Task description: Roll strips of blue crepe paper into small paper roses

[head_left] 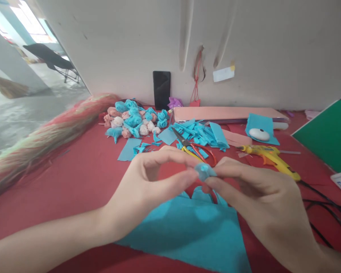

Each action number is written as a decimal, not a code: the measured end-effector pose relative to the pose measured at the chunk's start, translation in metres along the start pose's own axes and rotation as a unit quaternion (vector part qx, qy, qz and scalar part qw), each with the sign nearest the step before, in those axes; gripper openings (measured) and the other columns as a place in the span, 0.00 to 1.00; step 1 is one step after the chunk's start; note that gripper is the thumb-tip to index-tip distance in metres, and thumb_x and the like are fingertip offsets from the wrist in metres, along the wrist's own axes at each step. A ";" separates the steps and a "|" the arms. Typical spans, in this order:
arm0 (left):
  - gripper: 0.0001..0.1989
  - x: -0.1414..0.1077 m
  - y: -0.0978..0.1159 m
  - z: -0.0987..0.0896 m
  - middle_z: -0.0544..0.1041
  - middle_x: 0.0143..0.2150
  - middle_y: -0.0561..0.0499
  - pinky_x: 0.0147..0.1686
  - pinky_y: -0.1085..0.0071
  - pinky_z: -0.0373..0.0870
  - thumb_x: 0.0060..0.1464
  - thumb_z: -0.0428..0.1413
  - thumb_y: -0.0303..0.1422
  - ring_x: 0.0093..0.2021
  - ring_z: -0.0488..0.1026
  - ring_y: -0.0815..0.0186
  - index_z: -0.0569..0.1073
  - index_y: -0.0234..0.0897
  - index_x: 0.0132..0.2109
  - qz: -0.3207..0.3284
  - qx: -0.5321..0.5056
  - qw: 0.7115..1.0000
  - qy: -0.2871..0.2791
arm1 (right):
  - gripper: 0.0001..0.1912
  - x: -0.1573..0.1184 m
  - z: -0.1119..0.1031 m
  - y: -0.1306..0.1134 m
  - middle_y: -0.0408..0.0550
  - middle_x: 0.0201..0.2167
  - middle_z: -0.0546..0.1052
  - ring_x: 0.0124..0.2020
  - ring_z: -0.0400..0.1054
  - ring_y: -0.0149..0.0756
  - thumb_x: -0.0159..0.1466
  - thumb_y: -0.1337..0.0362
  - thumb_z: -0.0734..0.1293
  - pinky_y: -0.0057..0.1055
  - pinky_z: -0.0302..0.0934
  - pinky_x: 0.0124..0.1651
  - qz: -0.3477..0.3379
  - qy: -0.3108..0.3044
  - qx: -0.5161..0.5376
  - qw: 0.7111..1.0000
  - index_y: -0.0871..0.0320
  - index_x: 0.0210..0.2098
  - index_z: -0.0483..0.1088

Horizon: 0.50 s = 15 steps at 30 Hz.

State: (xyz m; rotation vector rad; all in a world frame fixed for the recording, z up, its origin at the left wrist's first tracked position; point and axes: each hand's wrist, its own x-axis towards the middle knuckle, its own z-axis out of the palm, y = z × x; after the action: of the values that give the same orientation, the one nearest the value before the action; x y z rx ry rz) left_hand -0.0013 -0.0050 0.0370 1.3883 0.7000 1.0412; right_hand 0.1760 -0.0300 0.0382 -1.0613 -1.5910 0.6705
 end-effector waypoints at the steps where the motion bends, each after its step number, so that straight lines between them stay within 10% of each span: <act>1: 0.06 0.001 0.000 -0.001 0.80 0.36 0.57 0.39 0.78 0.74 0.58 0.59 0.29 0.39 0.76 0.70 0.81 0.45 0.36 0.005 -0.006 1.000 0.001 | 0.08 0.000 -0.002 0.000 0.34 0.19 0.78 0.21 0.70 0.23 0.56 0.72 0.71 0.15 0.65 0.25 0.024 -0.007 0.018 1.000 0.53 0.25 0.77; 15: 0.06 0.003 -0.008 -0.002 0.78 0.32 0.55 0.44 0.74 0.70 0.54 0.63 0.27 0.38 0.73 0.70 0.82 0.44 0.34 0.085 0.032 0.995 -0.028 | 0.08 -0.007 -0.003 0.007 0.32 0.19 0.80 0.21 0.72 0.25 0.58 0.65 0.73 0.14 0.67 0.25 0.106 -0.089 0.147 0.979 0.44 0.25 0.79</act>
State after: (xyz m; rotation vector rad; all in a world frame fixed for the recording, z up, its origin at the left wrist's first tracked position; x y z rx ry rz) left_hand -0.0005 -0.0008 0.0296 1.5489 0.5859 1.1158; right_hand 0.1815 -0.0335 0.0301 -0.9772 -1.4812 1.1353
